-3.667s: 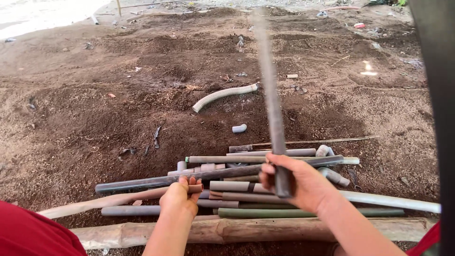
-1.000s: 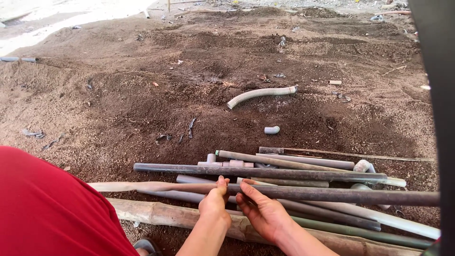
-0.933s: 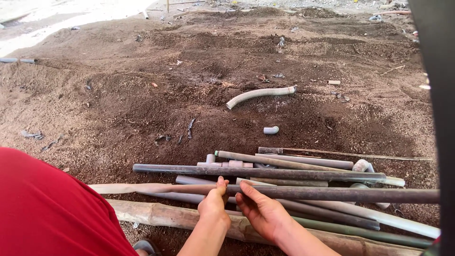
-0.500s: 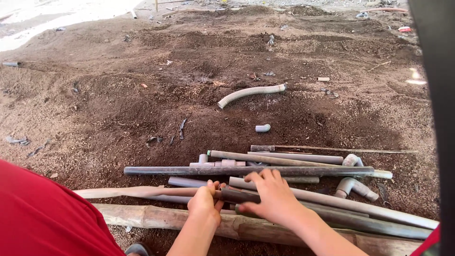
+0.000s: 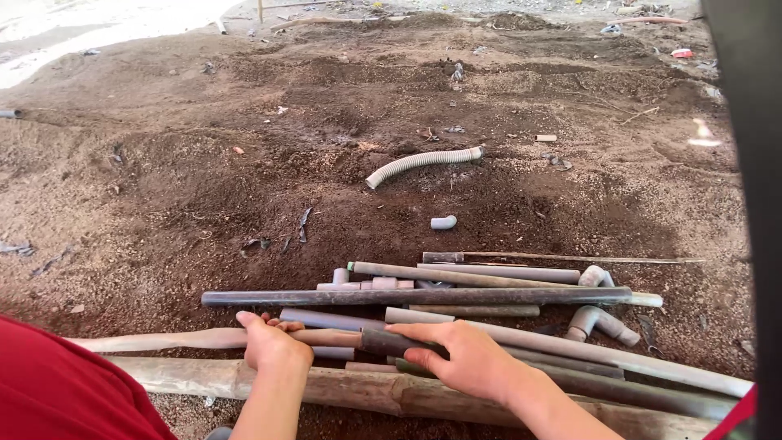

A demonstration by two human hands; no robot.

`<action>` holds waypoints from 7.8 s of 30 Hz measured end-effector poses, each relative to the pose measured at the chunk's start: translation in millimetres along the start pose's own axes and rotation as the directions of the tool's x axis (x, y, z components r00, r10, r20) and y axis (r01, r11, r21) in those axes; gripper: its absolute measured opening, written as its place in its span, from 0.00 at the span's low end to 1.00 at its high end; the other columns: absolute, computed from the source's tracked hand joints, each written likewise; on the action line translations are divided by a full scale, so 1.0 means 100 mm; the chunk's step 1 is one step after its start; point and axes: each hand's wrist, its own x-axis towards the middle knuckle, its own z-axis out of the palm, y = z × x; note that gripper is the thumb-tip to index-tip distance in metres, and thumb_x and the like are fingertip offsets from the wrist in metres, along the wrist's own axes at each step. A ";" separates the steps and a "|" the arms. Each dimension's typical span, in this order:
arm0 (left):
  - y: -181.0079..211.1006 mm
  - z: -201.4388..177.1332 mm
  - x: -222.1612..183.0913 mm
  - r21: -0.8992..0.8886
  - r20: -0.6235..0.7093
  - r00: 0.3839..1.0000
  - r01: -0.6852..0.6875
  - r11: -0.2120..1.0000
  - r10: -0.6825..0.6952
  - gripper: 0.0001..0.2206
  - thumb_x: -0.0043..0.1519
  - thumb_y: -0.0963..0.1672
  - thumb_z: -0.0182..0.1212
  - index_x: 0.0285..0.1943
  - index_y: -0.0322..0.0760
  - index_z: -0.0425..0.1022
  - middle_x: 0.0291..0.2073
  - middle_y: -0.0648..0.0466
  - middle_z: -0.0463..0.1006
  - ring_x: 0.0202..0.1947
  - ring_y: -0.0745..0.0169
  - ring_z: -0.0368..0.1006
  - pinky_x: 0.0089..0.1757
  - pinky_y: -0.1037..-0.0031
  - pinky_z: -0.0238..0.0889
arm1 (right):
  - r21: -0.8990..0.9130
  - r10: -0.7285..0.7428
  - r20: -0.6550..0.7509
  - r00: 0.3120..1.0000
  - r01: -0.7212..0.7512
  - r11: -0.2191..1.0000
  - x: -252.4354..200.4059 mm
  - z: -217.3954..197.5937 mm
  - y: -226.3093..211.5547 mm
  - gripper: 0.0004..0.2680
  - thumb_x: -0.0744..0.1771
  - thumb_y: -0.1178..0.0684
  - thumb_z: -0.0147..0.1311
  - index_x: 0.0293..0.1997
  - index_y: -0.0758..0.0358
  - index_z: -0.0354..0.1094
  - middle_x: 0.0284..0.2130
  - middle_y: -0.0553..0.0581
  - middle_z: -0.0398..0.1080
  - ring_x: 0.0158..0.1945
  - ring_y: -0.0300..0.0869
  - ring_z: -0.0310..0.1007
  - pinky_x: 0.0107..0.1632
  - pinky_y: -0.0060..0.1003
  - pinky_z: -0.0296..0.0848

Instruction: Sorting and attempting to connect various PVC pipe segments and fittings on the ground

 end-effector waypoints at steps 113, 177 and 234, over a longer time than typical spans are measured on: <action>-0.28 -0.06 -0.08 0.049 0.211 0.940 0.262 0.964 -0.267 0.12 0.71 0.47 0.62 0.55 0.34 0.76 0.48 0.55 0.78 0.49 0.63 0.74 0.56 0.67 0.66 | -0.143 0.118 -0.112 0.987 -0.134 0.981 0.39 0.41 -0.31 0.17 0.64 0.36 0.60 0.60 0.28 0.77 0.40 0.43 0.84 0.39 0.47 0.82 0.42 0.42 0.77; 0.11 -0.24 0.50 0.173 -0.087 0.993 0.093 0.981 -0.078 0.08 0.74 0.40 0.37 0.50 0.41 0.64 0.25 0.62 0.64 0.25 0.71 0.67 0.37 0.81 0.69 | -0.175 0.033 0.100 0.994 -0.015 0.984 0.32 0.21 -0.44 0.16 0.68 0.40 0.55 0.63 0.30 0.76 0.39 0.51 0.82 0.34 0.53 0.79 0.41 0.46 0.75; -0.26 0.04 -0.90 0.599 -0.056 0.997 0.071 0.797 -0.047 0.38 0.66 0.41 0.62 0.75 0.21 0.35 0.52 0.29 0.70 0.51 0.46 0.75 0.49 0.64 0.71 | 0.152 0.559 0.491 0.668 -0.697 0.700 0.25 0.33 -0.13 0.14 0.63 0.54 0.79 0.32 0.70 0.73 0.18 0.58 0.71 0.15 0.43 0.67 0.20 0.35 0.73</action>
